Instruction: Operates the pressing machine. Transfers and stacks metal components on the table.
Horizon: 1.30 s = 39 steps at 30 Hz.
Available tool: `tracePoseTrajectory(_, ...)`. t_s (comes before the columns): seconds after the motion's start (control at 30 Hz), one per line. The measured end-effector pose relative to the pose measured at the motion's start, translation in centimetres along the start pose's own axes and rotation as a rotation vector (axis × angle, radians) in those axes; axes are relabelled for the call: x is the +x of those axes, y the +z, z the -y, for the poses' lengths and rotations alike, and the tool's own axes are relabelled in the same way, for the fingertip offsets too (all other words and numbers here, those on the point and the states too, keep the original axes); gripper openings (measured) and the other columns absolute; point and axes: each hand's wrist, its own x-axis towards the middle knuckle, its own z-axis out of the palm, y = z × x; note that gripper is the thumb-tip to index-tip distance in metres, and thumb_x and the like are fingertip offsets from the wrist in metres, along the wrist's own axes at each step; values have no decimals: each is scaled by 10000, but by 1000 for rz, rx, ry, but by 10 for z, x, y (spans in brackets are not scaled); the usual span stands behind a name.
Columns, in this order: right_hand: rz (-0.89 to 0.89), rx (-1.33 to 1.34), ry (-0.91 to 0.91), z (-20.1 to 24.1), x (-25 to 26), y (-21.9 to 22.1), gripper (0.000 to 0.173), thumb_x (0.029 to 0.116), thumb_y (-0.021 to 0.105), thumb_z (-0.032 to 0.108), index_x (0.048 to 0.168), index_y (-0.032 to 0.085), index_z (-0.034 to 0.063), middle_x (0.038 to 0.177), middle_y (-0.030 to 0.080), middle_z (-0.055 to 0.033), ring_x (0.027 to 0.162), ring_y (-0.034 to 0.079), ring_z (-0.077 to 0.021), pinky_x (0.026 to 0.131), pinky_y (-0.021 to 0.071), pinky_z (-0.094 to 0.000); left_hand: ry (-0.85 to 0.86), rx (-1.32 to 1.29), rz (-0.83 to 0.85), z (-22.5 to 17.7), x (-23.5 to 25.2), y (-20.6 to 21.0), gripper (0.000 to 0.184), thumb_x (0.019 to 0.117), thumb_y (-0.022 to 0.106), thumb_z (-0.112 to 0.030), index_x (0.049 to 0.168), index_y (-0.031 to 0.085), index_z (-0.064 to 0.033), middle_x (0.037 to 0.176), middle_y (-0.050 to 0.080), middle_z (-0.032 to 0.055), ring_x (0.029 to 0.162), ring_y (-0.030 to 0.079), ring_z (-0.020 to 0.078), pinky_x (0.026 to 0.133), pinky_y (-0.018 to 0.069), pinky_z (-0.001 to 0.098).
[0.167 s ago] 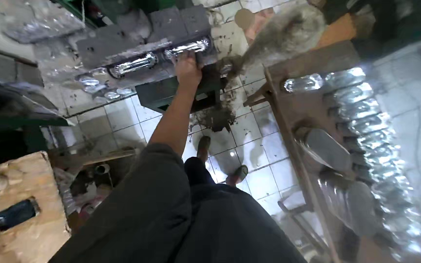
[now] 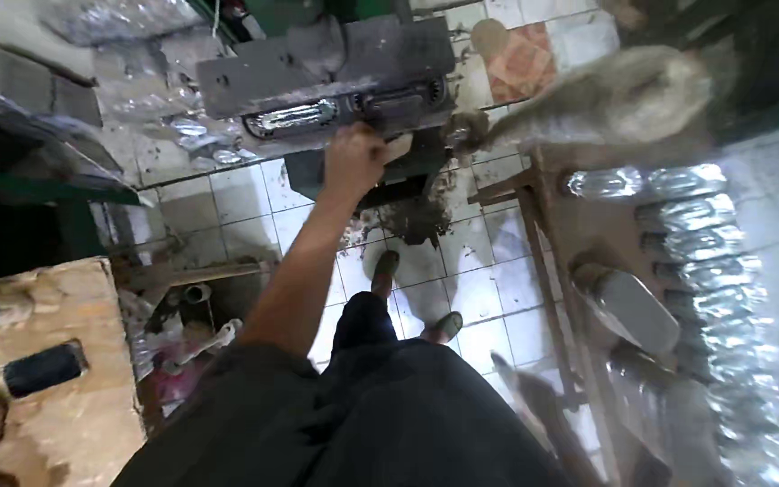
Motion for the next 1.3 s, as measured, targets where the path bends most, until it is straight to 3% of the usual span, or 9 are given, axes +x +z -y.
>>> tracePoseTrajectory(0.1,-154,-261,-361,187,34,-94,327,1073,488,150,1323,678,62,1226,693,-254,1169,652,-432,1030,478,-627,-58,56,-27,100,-10,-7,231,963,665,-310,1082,766,-141,1544,482,168,1479,314,473,1173,189,741)
tracePoseTrajectory(0.17,-392,-390,-658,299,45,-126,372,998,528,17,1300,712,133,1245,692,-231,1128,667,-446,938,510,-657,-25,65,-119,135,-18,-4,265,1006,596,-309,1127,737,-120,1495,530,147,1452,373,443,1177,88,765)
tracePoseTrajectory(0.3,-777,-481,-1022,444,89,-171,480,883,622,-49,1263,716,229,1448,602,-123,1326,559,-413,992,528,-600,-25,-210,-145,107,-89,-40,331,1072,516,-301,1173,669,-25,1134,682,185,1098,647,341,1049,444,612)
tracePoseTrajectory(0.43,-846,-492,-997,480,145,-207,475,881,603,-43,1251,737,224,1419,643,-62,1355,558,-363,1048,502,-569,-340,-554,363,142,-223,-8,572,959,705,-240,1486,514,-127,1058,735,164,912,723,291,847,586,529)
tracePoseTrajectory(0.6,-698,-515,-1024,538,149,-182,415,943,584,23,1233,750,269,1239,738,-67,1158,690,-318,962,541,-561,-678,-815,693,155,-350,33,262,909,689,-96,1154,710,-6,1368,585,175,1202,606,252,1017,521,440)
tracePoseTrajectory(0.8,-602,-433,-1112,526,147,-176,546,938,504,-90,1395,654,167,1483,594,-66,1423,498,-278,1213,365,-458,-830,-861,592,164,-346,34,298,1018,607,-143,1294,645,-35,1241,682,141,1100,663,199,980,538,414)
tracePoseTrajectory(0.93,-808,-438,-1101,608,128,-41,557,924,609,65,1411,641,334,1442,630,29,1378,535,-215,1194,380,-429,-832,-869,680,151,-334,26,349,1043,513,-140,1363,538,-2,1188,637,128,1013,610,110,900,524,319)
tracePoseTrajectory(1.07,-465,-442,-948,684,67,-6,453,1020,556,149,1456,586,266,1458,608,-22,1421,471,-253,1254,251,-443,-859,-879,768,136,-316,3,433,996,525,-63,1423,496,-1,1264,627,164,1056,622,137,913,529,333)
tracePoseTrajectory(1.3,-661,-369,-1128,528,85,-81,610,976,661,159,1553,466,115,1641,389,-123,1553,259,-381,1265,247,-529,-890,-927,750,142,-336,21,399,1020,562,-44,1416,520,-26,1372,589,185,1182,617,250,984,526,433)
